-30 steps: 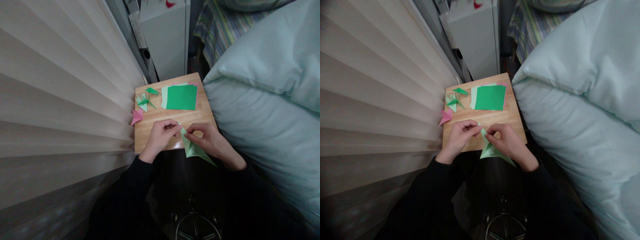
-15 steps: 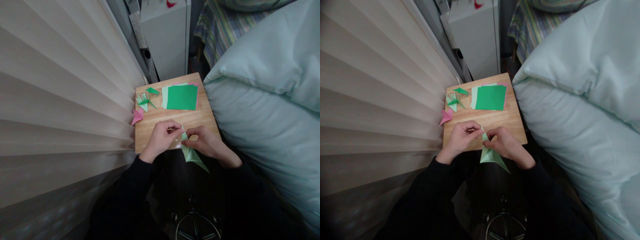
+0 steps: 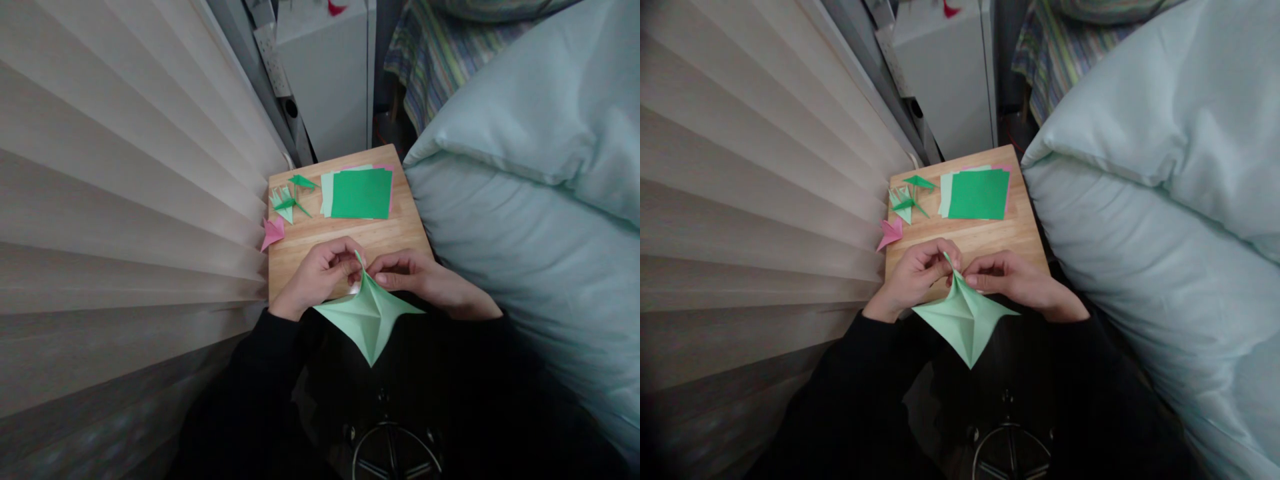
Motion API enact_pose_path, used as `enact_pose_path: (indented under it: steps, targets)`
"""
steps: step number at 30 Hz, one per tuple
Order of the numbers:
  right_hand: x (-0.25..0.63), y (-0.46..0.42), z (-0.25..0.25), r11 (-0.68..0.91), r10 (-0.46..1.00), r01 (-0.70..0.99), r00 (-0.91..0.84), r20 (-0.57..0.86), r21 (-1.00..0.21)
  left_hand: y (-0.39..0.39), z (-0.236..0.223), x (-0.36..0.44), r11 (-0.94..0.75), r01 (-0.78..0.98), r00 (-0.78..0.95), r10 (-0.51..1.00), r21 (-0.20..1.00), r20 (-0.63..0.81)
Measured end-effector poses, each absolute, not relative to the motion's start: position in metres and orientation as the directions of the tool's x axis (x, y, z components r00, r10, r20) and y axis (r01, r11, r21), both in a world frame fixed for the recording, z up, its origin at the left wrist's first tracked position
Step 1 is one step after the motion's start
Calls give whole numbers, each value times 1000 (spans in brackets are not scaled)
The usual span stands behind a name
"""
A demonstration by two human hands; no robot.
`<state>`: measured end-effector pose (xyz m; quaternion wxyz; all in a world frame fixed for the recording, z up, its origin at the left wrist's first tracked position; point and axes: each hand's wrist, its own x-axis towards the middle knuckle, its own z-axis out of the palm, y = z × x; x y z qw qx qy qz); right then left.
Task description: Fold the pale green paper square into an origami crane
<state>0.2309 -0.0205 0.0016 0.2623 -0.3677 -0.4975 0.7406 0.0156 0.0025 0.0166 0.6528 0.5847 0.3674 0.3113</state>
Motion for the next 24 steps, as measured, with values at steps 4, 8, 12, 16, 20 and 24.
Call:
enact_pose_path:
  steps: [4, 8, 12, 16, 20, 24]
  targets:
    - [224, -23, 7, -502, 771, -68, -487, -410, -863, 4, 14, 16, 153, 19, 510, 849, 988, -141]
    - [225, -23, 10, -520, 783, -78, -440, -439, -850, 4, 13, 15, 206, -11, 524, 835, 978, -170]
    - [224, -22, 9, -509, 797, -86, -423, -431, -857, 4, 8, 15, 251, -7, 513, 832, 968, -213]
    - [223, -22, 3, -504, 808, -91, -403, -431, -859, 3, 3, 18, 273, -47, 461, 859, 961, -222]
    - [220, -23, -3, -419, 843, -63, -397, -362, -906, 0, 4, 24, 294, -10, 414, 871, 956, -263]
    - [219, -24, -10, -348, 871, -33, -381, -310, -937, -1, 3, 23, 285, 76, 392, 873, 956, -291]
